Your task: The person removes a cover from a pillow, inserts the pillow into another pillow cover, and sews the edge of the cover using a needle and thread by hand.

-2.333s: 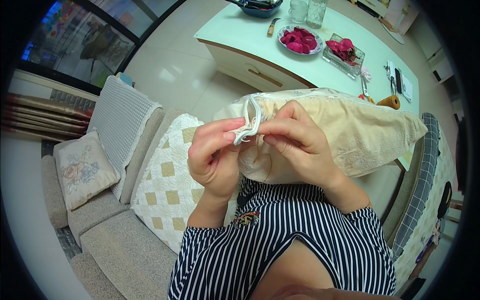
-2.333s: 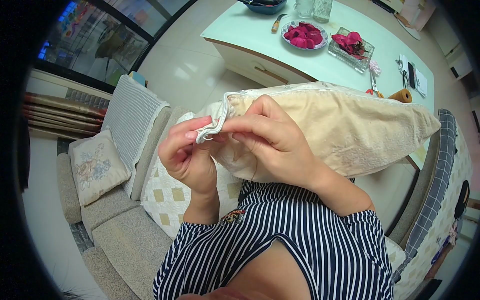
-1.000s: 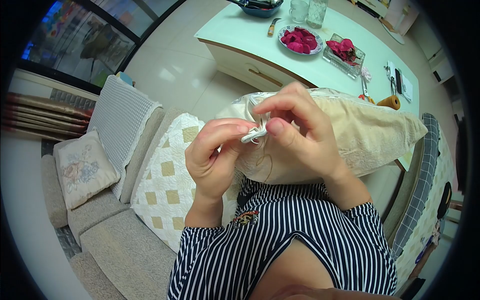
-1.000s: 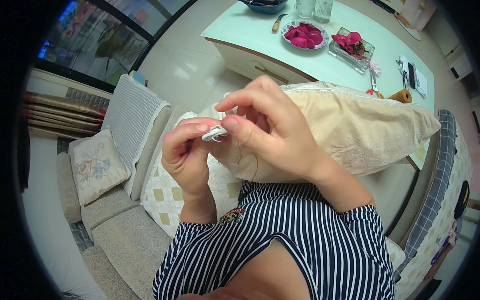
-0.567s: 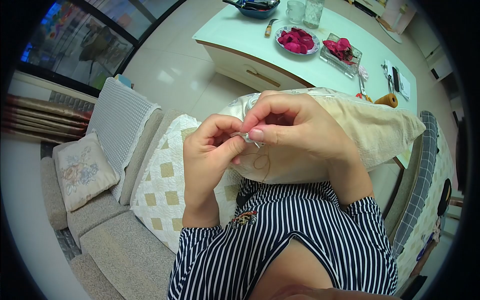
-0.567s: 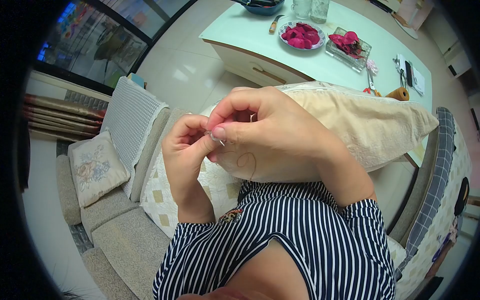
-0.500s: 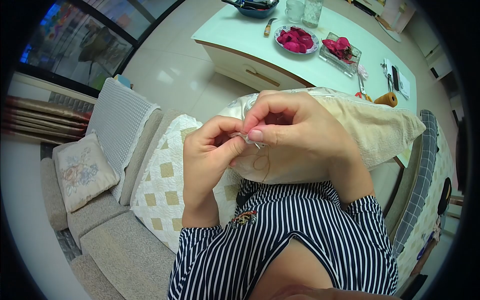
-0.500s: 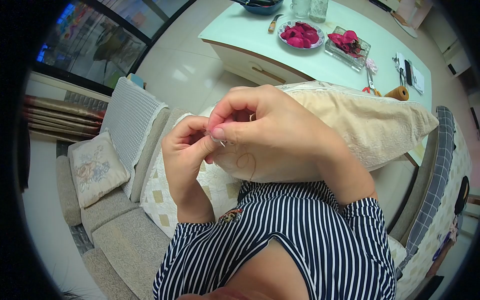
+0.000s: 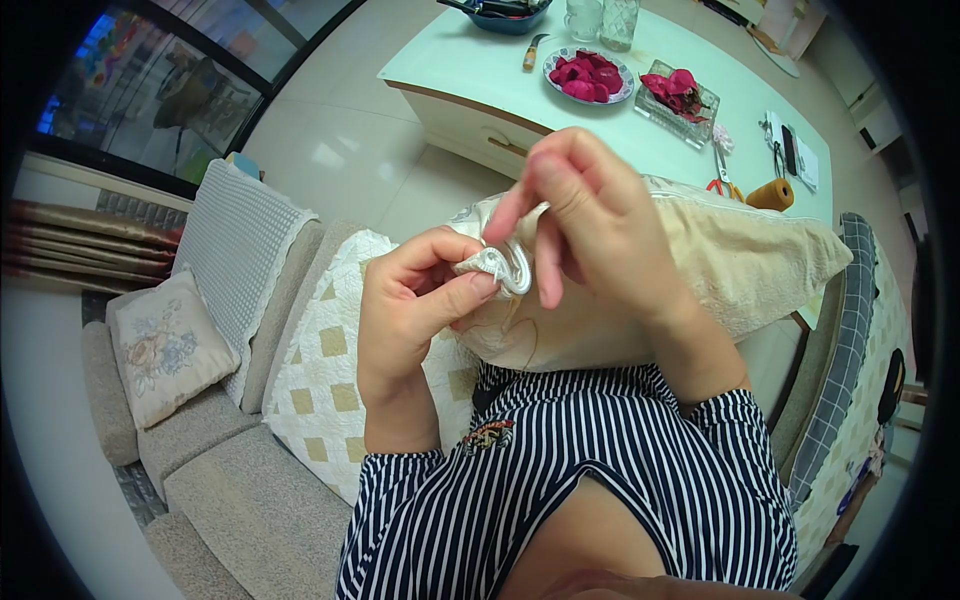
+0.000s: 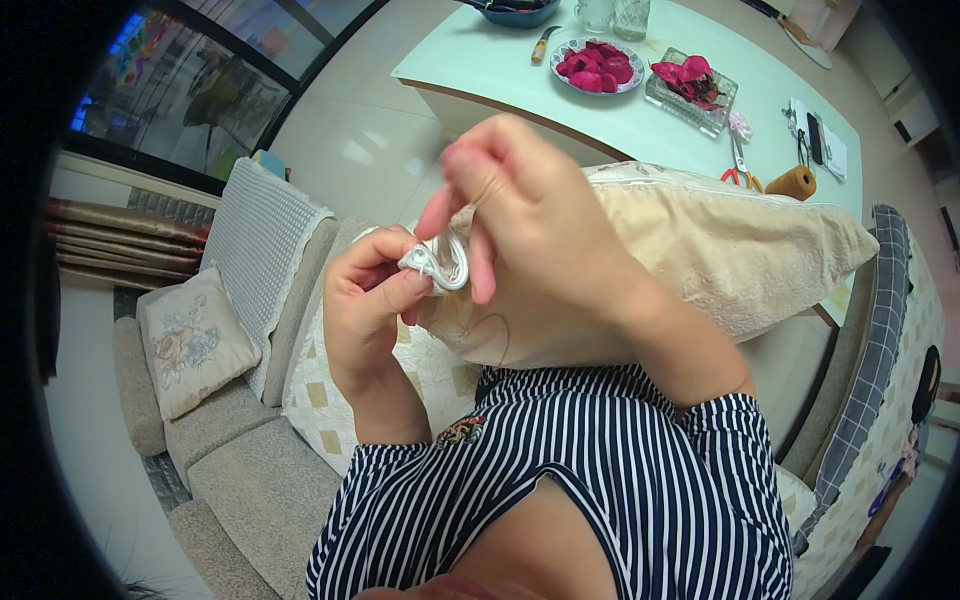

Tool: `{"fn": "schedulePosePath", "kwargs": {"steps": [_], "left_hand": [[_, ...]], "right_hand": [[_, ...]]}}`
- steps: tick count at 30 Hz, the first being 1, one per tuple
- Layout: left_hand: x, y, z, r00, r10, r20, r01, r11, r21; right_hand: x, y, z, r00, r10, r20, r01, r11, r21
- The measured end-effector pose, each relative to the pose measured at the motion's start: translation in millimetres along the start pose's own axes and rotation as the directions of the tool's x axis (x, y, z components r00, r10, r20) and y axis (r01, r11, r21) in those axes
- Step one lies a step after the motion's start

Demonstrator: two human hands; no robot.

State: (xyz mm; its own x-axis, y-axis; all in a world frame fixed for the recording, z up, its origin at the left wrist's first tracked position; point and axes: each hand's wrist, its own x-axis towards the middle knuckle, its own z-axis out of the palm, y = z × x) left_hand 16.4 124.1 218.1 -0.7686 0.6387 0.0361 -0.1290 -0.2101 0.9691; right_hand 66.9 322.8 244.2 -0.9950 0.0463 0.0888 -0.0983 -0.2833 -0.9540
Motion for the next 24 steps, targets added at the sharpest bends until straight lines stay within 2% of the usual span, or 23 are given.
{"fn": "schedulePosePath", "kwargs": {"steps": [1,2,4,5,6,8,9,10,11,12,13,15,16,17,19,21,24], "left_hand": [[0,-2,-1,1.000,0.000,0.000,0.000,1.000,0.001],[0,-4,-4,1.000,0.009,0.004,-0.009,1.000,-0.012],[-1,-4,-4,1.000,0.020,0.010,-0.020,1.000,-0.025],[-1,-3,-2,1.000,0.028,0.005,-0.028,0.999,-0.045],[-2,-3,-2,0.999,0.036,-0.003,-0.037,0.997,-0.066],[-3,-7,-5,0.998,0.058,-0.003,-0.058,0.993,-0.104],[-3,-9,-6,0.997,0.080,0.002,-0.079,0.987,-0.142],[-4,-9,-7,0.997,0.080,0.003,-0.079,0.986,-0.145],[-4,-10,-7,0.996,0.089,0.014,-0.085,0.982,-0.168],[-4,-10,-7,0.995,0.100,0.024,-0.094,0.977,-0.190],[-4,-11,-6,0.995,0.101,0.025,-0.095,0.977,-0.191],[-3,-13,-4,0.992,0.119,0.037,-0.113,0.984,-0.140],[-3,-13,-5,0.992,0.119,0.038,-0.113,0.984,-0.140],[-3,-12,-5,0.993,0.111,0.033,-0.106,0.986,-0.132],[-3,-10,-4,0.994,0.101,0.031,-0.096,0.988,-0.124],[-4,-7,-1,0.998,0.061,0.011,-0.059,0.991,-0.118],[-3,-7,-2,0.998,0.064,0.016,-0.062,0.991,-0.121]], "right_hand": [[0,-4,-3,0.996,0.082,-0.030,-0.077,0.988,0.133],[-1,-4,-8,0.996,0.081,-0.030,-0.076,0.988,0.134],[-7,-1,-24,0.988,0.006,0.157,-0.082,0.872,0.483],[-9,0,-35,0.972,-0.064,0.224,-0.074,0.827,0.557],[-9,1,-44,0.972,-0.064,0.227,-0.075,0.828,0.556],[-7,2,-65,0.957,-0.269,-0.108,0.275,0.728,0.628],[-3,4,-83,0.890,-0.344,-0.301,0.455,0.718,0.526],[1,3,-101,0.776,-0.418,-0.473,0.609,0.693,0.386],[3,-3,-115,0.607,-0.506,-0.613,0.652,0.758,0.019],[5,-5,-119,0.380,-0.615,-0.691,0.564,0.746,-0.354],[4,-5,-119,0.329,-0.699,-0.635,0.367,0.714,-0.596],[1,1,-113,0.438,-0.736,-0.517,0.152,0.627,-0.764],[1,6,-98,0.564,-0.683,-0.465,0.165,0.644,-0.747],[-3,4,-83,0.716,-0.678,-0.166,0.311,0.523,-0.793],[-15,-1,-43,0.902,-0.426,0.072,0.382,0.708,-0.594],[-20,-5,-16,0.916,-0.324,0.236,0.400,0.704,-0.586],[-15,2,-11,0.932,-0.274,0.238,0.360,0.782,-0.509]]}}
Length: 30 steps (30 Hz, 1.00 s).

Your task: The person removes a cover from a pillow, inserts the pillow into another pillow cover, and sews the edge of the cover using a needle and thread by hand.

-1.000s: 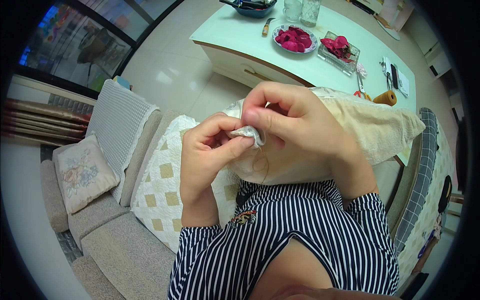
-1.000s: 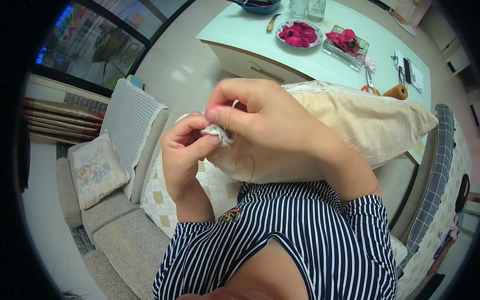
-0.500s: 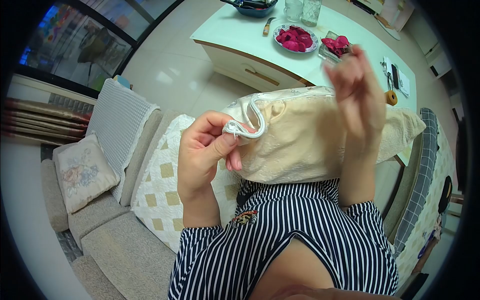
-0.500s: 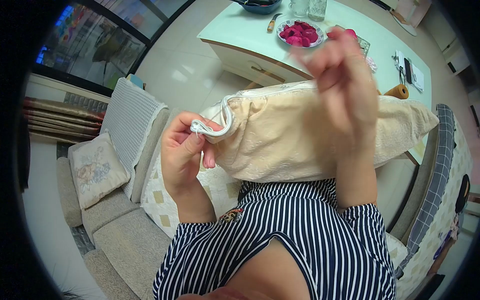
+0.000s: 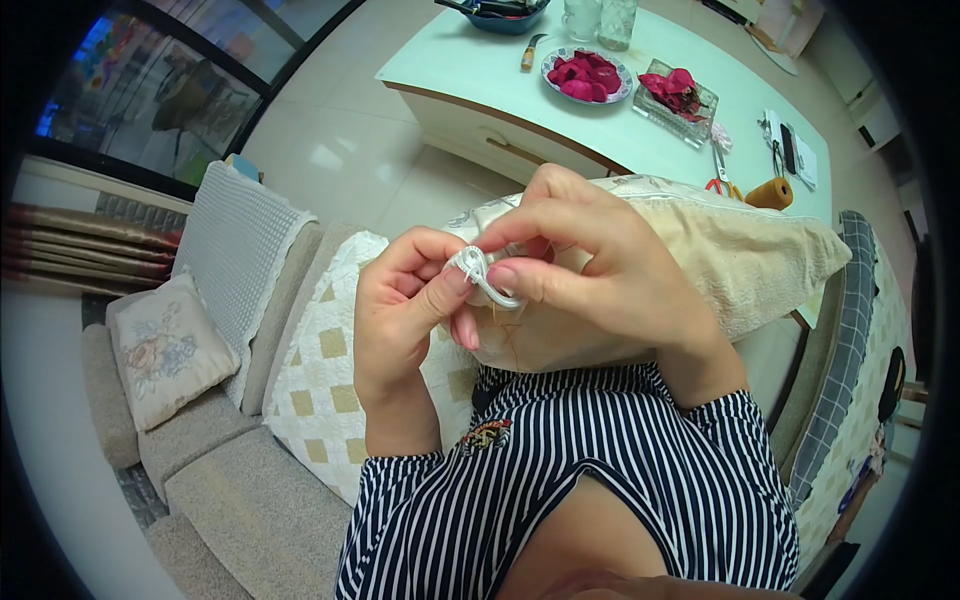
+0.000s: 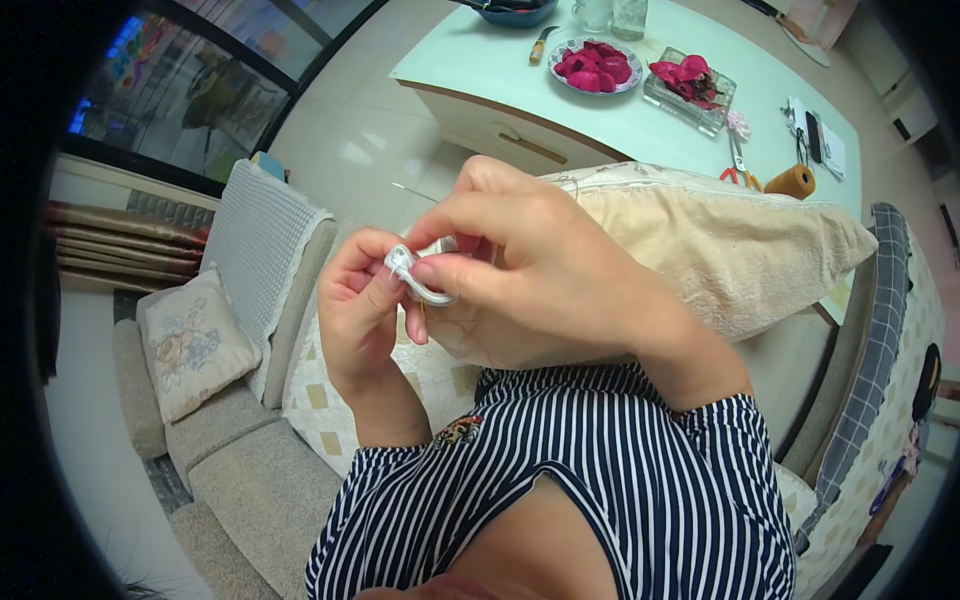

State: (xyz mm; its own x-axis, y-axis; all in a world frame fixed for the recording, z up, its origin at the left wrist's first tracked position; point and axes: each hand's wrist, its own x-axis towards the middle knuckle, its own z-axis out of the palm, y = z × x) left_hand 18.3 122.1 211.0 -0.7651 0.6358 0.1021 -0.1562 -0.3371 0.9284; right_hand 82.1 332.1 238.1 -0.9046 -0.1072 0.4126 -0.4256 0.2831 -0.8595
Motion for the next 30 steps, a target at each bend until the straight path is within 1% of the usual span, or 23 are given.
{"fn": "schedulePosePath", "kwargs": {"steps": [1,2,4,5,7,9,10,11,12,13,14,16,17,18,19,20,21,22,24,27,29,30], "left_hand": [[0,1,0,1.000,0.002,-0.001,-0.002,1.000,0.001],[1,1,1,1.000,-0.003,-0.012,0.003,1.000,0.002],[1,1,2,1.000,-0.010,-0.025,0.010,1.000,0.001],[2,1,2,1.000,-0.017,-0.019,0.017,1.000,0.006],[4,-1,3,1.000,-0.024,-0.008,0.024,1.000,0.008],[4,-2,3,1.000,-0.008,-0.020,0.008,1.000,-0.014],[3,-2,3,1.000,-0.009,-0.020,0.009,1.000,-0.013],[3,-1,2,0.999,-0.013,-0.029,0.012,1.000,-0.017],[2,-1,1,0.999,-0.014,-0.040,0.013,1.000,-0.023],[1,-1,1,0.999,-0.010,-0.044,0.009,1.000,-0.024],[1,-2,2,0.999,-0.016,-0.050,0.015,1.000,-0.019],[2,-2,1,0.998,-0.021,-0.052,0.020,1.000,-0.014],[3,-2,0,0.999,-0.025,-0.039,0.024,0.999,-0.021],[3,-2,0,0.999,-0.033,-0.028,0.032,0.999,-0.027],[3,-2,1,0.999,-0.039,-0.026,0.038,0.999,-0.025],[3,-2,2,0.999,-0.041,-0.030,0.040,0.999,-0.026],[3,-1,4,0.999,-0.040,-0.034,0.039,0.999,-0.027],[4,-1,3,0.999,-0.040,-0.033,0.039,0.999,-0.026],[3,0,1,0.999,-0.032,-0.036,0.031,0.999,-0.015],[2,0,4,0.998,-0.043,-0.050,0.043,0.999,0.006],[1,2,3,0.998,-0.041,-0.055,0.040,0.999,-0.011],[0,2,3,0.997,-0.041,-0.061,0.039,0.999,-0.029]], "right_hand": [[1,6,0,1.000,-0.029,-0.011,0.030,0.999,0.039],[1,6,-1,0.999,-0.030,-0.010,0.031,0.999,0.038],[2,3,-1,0.999,0.041,-0.017,-0.040,0.998,0.037],[1,4,-2,0.999,0.043,-0.017,-0.042,0.998,0.037],[-1,7,-3,0.999,-0.002,-0.044,0.001,1.000,-0.014],[0,20,-14,0.959,-0.102,-0.265,0.038,0.971,-0.235],[0,25,-25,0.891,-0.116,-0.440,-0.072,0.919,-0.389],[2,36,-41,0.777,-0.192,-0.599,-0.215,0.814,-0.540],[3,40,-58,0.720,-0.216,-0.659,-0.337,0.721,-0.605],[2,43,-70,0.682,-0.206,-0.702,-0.476,0.603,-0.640],[0,46,-70,0.684,-0.207,-0.699,-0.473,0.603,-0.642],[-2,38,-63,0.696,-0.239,-0.677,-0.472,0.559,-0.682],[-4,33,-53,0.783,-0.182,-0.595,-0.301,0.726,-0.619],[-5,23,-38,0.875,-0.168,-0.455,-0.103,0.852,-0.513],[-6,12,-26,0.954,-0.159,-0.255,0.047,0.917,-0.396],[-9,-1,-15,0.991,-0.005,-0.132,-0.022,0.979,-0.204],[-9,-3,-6,0.998,0.039,-0.056,-0.043,0.996,-0.076],[-7,0,-2,0.998,0.038,-0.057,-0.042,0.996,-0.076],[-4,8,4,0.997,-0.053,-0.059,0.052,0.998,-0.017],[-5,10,7,0.994,-0.031,-0.103,0.028,0.999,-0.033],[-4,12,6,0.991,-0.017,-0.136,0.011,0.999,-0.045],[-3,15,2,0.968,-0.017,-0.249,-0.021,0.988,-0.151]]}}
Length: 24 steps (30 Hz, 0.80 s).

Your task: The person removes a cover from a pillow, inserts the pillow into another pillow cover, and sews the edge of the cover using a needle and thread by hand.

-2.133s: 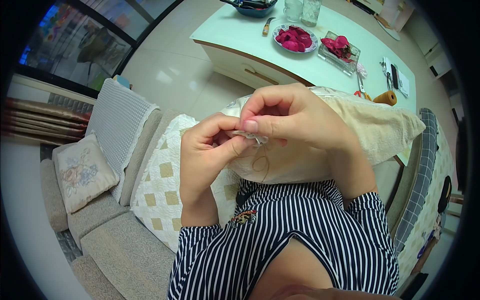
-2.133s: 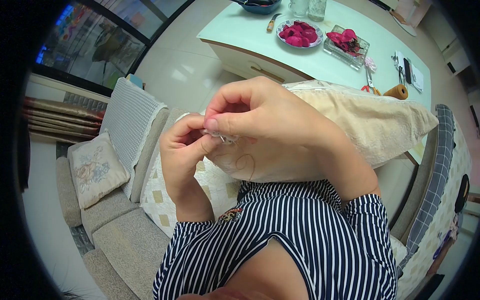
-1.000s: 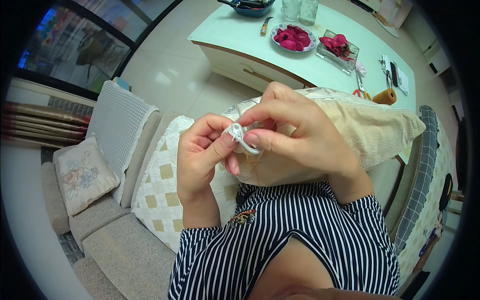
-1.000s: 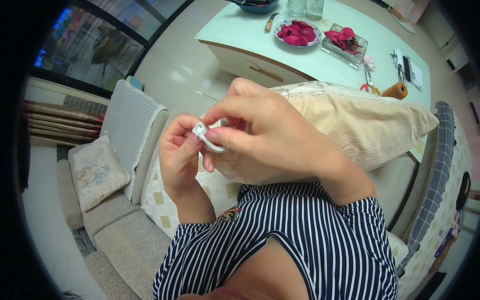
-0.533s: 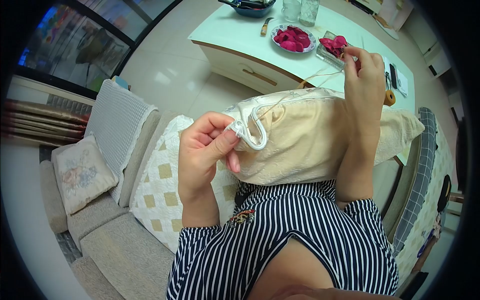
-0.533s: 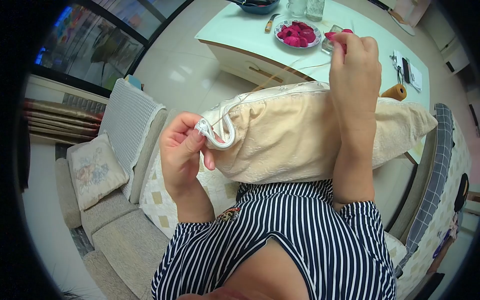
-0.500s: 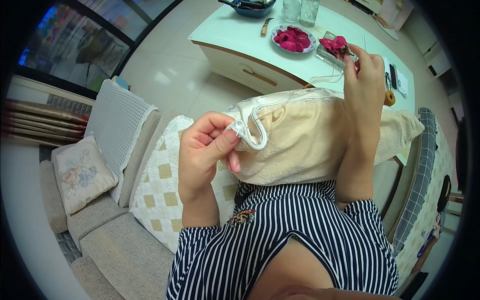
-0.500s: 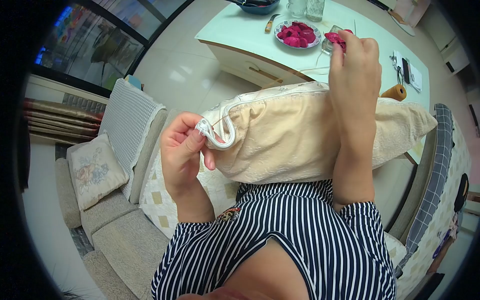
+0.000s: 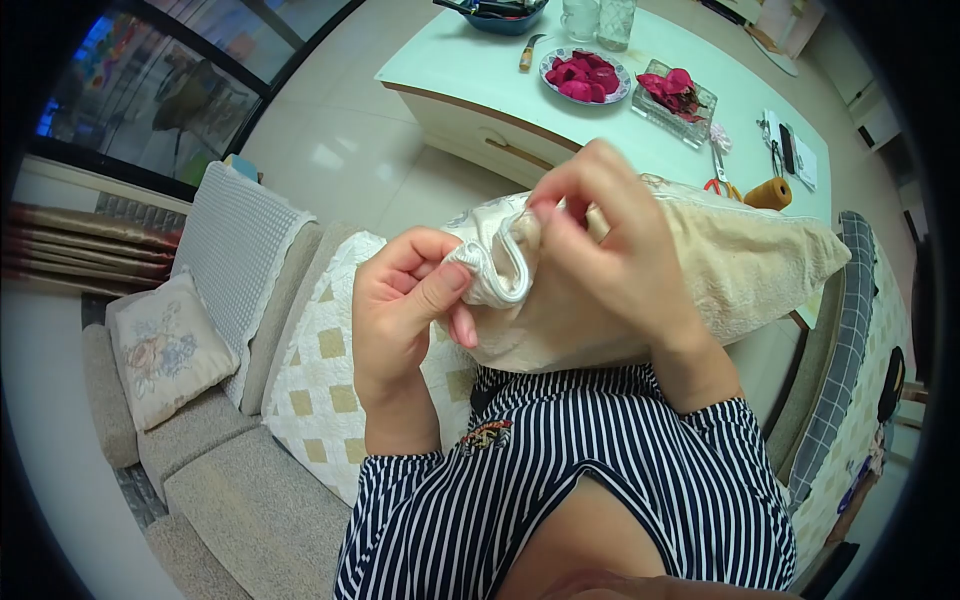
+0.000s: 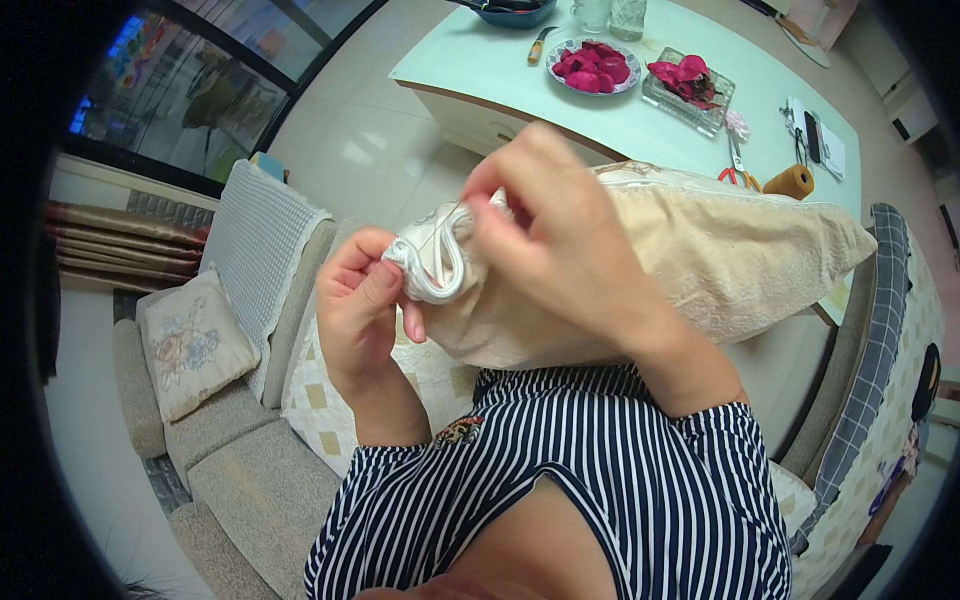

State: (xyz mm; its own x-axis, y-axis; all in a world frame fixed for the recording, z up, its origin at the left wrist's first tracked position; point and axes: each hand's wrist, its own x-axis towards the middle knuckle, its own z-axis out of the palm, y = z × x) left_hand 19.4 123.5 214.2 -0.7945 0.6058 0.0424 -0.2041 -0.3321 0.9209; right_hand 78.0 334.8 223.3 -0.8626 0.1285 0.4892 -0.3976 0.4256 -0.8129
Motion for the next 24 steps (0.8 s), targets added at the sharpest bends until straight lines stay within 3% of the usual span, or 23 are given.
{"fn": "schedulePosePath", "kwargs": {"steps": [1,6,9,12,15,16,18,20,22,24], "left_hand": [[0,-1,1,1.000,-0.002,0.001,0.002,1.000,-0.002],[2,-5,1,1.000,0.013,0.022,-0.014,1.000,0.014],[0,-6,1,0.999,0.040,0.001,-0.040,0.999,0.022],[0,-5,-1,0.999,0.047,0.022,-0.047,0.999,0.011],[0,-5,-1,0.998,0.048,0.037,-0.049,0.998,0.032],[0,-5,-1,0.998,0.047,0.035,-0.048,0.998,0.032],[1,-6,-1,0.998,0.056,0.040,-0.056,0.998,0.008],[1,-8,-5,0.997,0.061,0.056,-0.063,0.998,0.028],[1,-9,-6,0.995,0.068,0.071,-0.072,0.996,0.047],[1,-9,-7,0.993,0.079,0.085,-0.084,0.995,0.053]], "right_hand": [[2,3,-2,0.993,0.005,-0.114,-0.018,0.994,-0.109],[-1,20,3,0.978,-0.036,-0.205,-0.002,0.983,-0.183],[0,22,-2,0.984,-0.007,-0.177,-0.013,0.994,-0.111],[3,22,-9,0.995,0.031,-0.091,-0.047,0.983,-0.179],[5,14,-9,0.981,-0.113,-0.158,0.058,0.946,-0.319],[2,3,-7,0.995,-0.074,-0.067,0.066,0.992,-0.109],[-6,-7,-4,0.998,-0.053,0.030,0.049,0.993,0.105],[-10,-10,-3,0.984,0.000,0.179,-0.012,0.998,0.069],[-10,3,2,0.988,-0.143,0.055,0.141,0.989,0.052],[-7,-1,-4,0.970,-0.219,0.110,0.237,0.952,-0.195]]}}
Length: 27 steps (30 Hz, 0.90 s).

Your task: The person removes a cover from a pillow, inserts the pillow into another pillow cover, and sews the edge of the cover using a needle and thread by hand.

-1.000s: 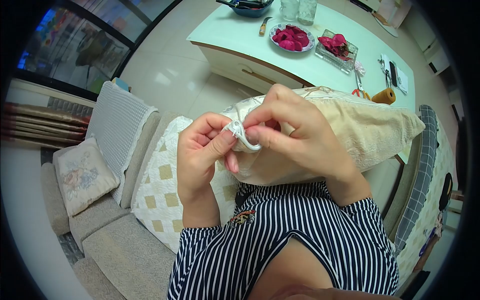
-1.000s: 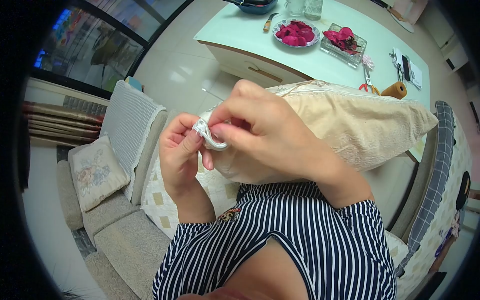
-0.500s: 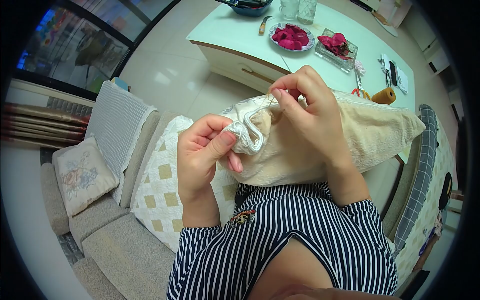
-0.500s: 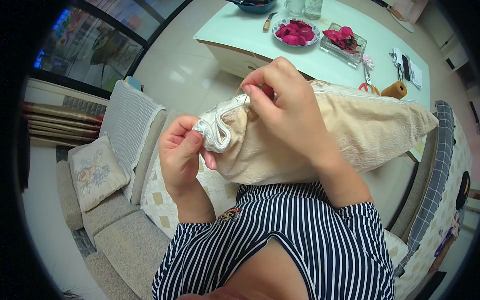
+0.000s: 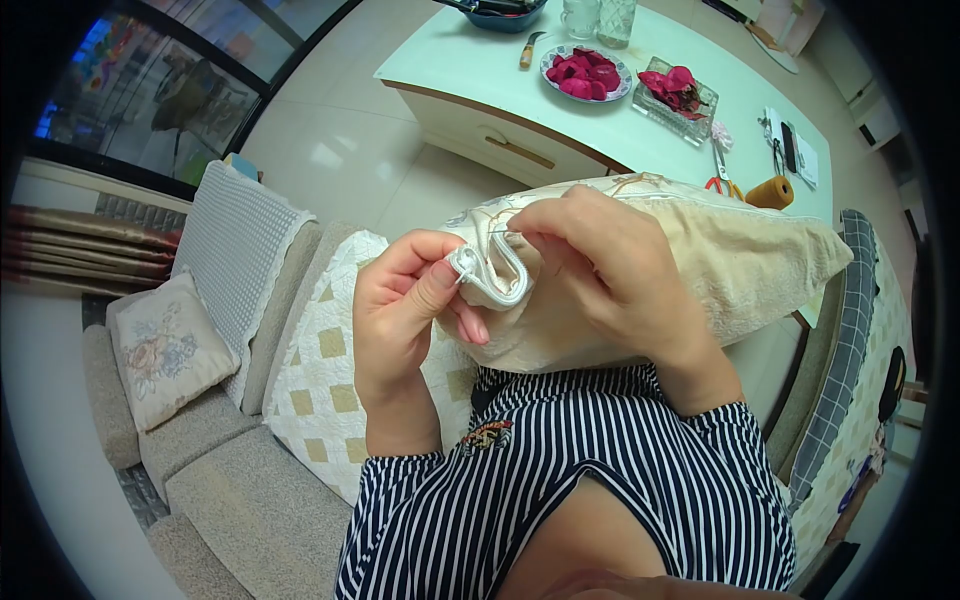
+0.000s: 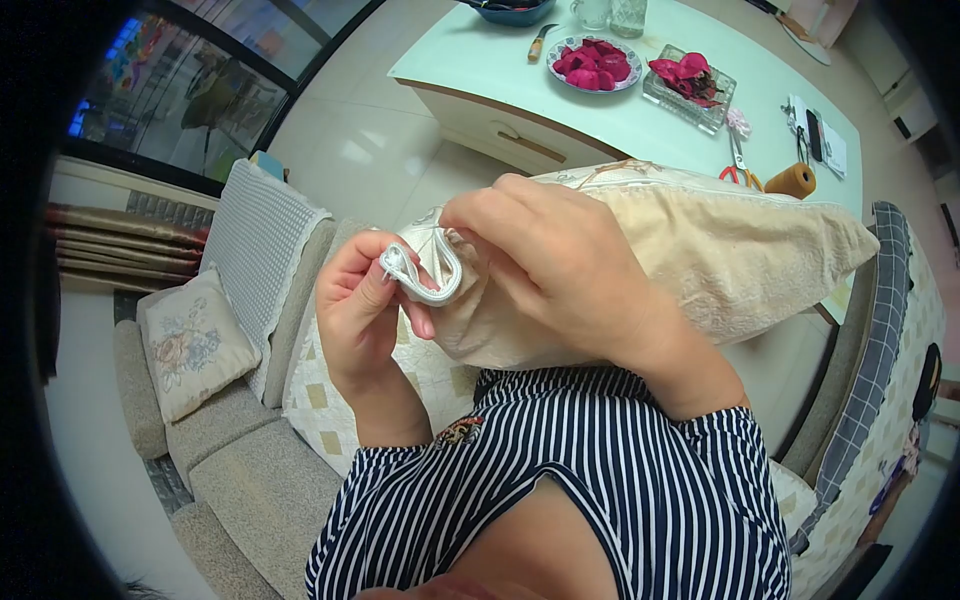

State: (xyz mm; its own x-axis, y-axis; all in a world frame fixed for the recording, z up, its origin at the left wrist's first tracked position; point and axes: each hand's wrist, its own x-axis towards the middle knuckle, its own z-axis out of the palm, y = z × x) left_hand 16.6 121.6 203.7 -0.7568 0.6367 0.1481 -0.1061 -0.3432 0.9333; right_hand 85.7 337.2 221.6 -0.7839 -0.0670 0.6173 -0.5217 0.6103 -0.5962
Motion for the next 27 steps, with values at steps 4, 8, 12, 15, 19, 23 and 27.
{"fn": "schedulePosePath", "kwargs": {"steps": [4,8,12,15,19,23,27], "left_hand": [[0,0,0,1.000,-0.005,0.005,0.005,1.000,-0.007],[0,1,0,1.000,-0.011,-0.006,0.011,0.999,-0.041],[-1,2,1,1.000,-0.019,-0.001,0.019,1.000,-0.001],[0,1,1,1.000,-0.021,0.003,0.021,0.998,-0.058],[1,5,3,0.997,-0.072,0.007,0.072,0.996,-0.054],[1,9,2,0.992,-0.125,0.009,0.125,0.991,-0.035],[2,9,4,0.985,-0.169,0.021,0.170,0.984,-0.045]], "right_hand": [[-4,-3,2,0.999,0.034,-0.015,-0.034,0.999,0.029],[-4,-3,4,0.999,-0.015,-0.042,0.017,0.999,0.050],[-5,-3,6,0.999,-0.009,-0.052,0.012,0.999,0.051],[-7,1,4,0.999,-0.033,-0.014,0.035,0.994,0.104],[-5,2,4,0.999,-0.049,-0.002,0.048,0.991,0.125],[-3,6,6,0.996,-0.086,-0.031,0.090,0.987,0.137],[-3,9,9,0.994,-0.106,0.002,0.103,0.976,0.193]]}}
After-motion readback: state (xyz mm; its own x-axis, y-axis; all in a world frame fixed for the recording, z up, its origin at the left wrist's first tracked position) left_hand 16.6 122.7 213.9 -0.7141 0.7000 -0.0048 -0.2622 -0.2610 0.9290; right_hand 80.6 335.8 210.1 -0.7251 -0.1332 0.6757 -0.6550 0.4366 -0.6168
